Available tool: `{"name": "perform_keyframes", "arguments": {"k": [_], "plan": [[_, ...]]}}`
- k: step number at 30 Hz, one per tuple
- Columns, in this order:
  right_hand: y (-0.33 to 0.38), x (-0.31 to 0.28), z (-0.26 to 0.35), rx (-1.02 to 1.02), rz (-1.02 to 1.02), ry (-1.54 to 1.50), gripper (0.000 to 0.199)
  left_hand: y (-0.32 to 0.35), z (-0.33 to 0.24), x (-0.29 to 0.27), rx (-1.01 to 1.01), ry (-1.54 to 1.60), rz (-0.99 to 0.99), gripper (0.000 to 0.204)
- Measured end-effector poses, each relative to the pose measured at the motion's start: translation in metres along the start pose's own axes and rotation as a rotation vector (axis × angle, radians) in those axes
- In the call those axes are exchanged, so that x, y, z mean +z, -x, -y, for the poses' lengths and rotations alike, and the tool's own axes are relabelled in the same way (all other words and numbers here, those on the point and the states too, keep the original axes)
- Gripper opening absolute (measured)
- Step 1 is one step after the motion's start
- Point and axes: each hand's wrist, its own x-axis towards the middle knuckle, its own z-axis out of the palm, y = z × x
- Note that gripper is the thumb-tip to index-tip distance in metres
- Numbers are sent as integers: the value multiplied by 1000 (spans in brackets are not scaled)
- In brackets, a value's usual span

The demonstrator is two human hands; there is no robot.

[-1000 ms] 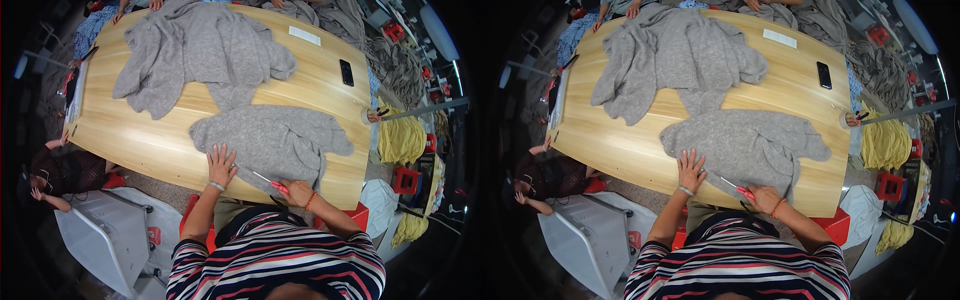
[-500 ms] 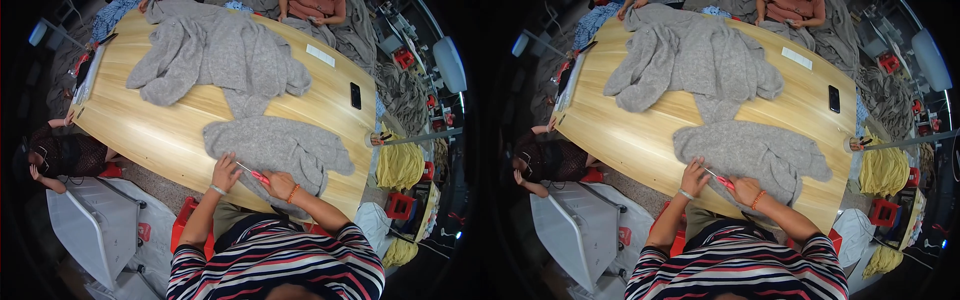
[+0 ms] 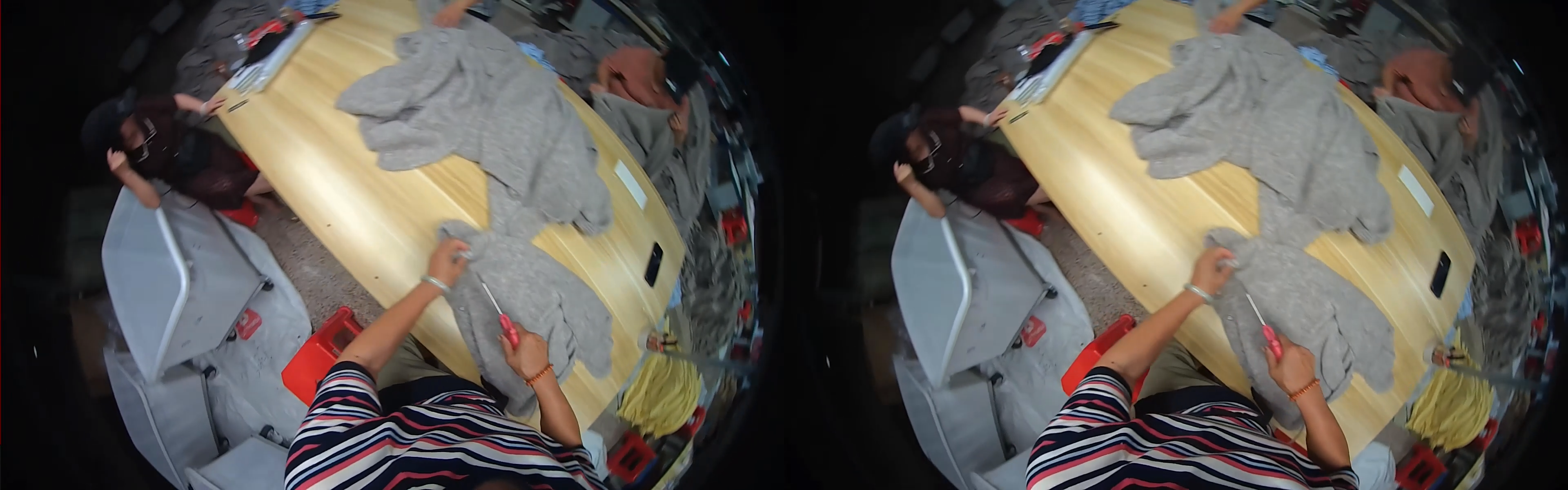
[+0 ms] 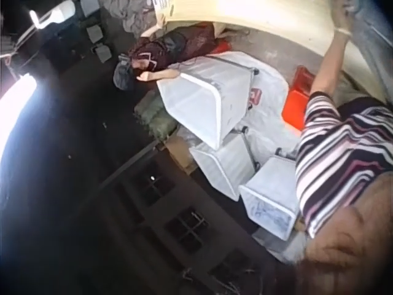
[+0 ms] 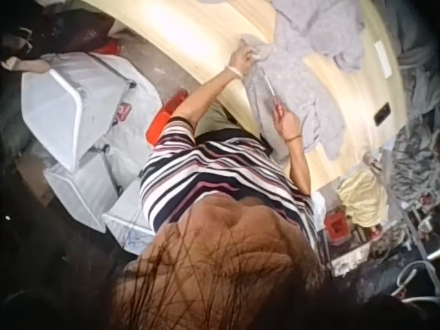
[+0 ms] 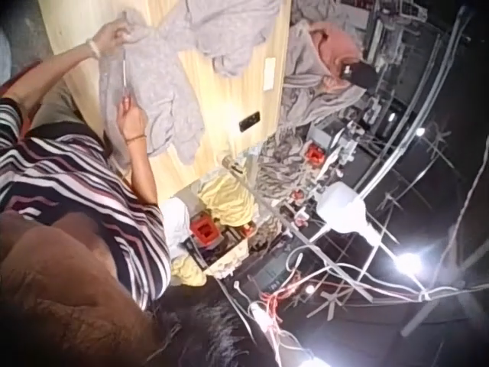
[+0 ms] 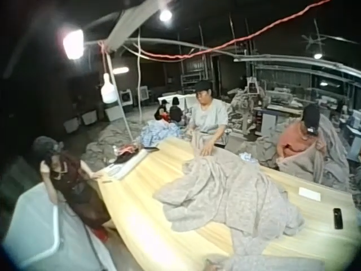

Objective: Trimming excess threads or fabric from garment pieces using scissors.

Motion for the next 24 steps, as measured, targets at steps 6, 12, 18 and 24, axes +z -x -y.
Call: {"name": "perform_keyframes", "arguments": {"k": [6, 12, 18, 24], "plan": [[10, -8, -11, -47, 52, 104, 30, 17, -4, 2, -128, 165, 95, 15], [-5, -19, 4, -62, 72, 59, 30, 28, 26, -12, -229, 314, 81, 13], [6, 11, -28, -128, 115, -34, 37, 1, -7, -31, -849, 798, -29, 18], [23, 90, -60, -66, -191, 79, 42, -113, -126, -45, -544, 1111, 56, 21]]}}
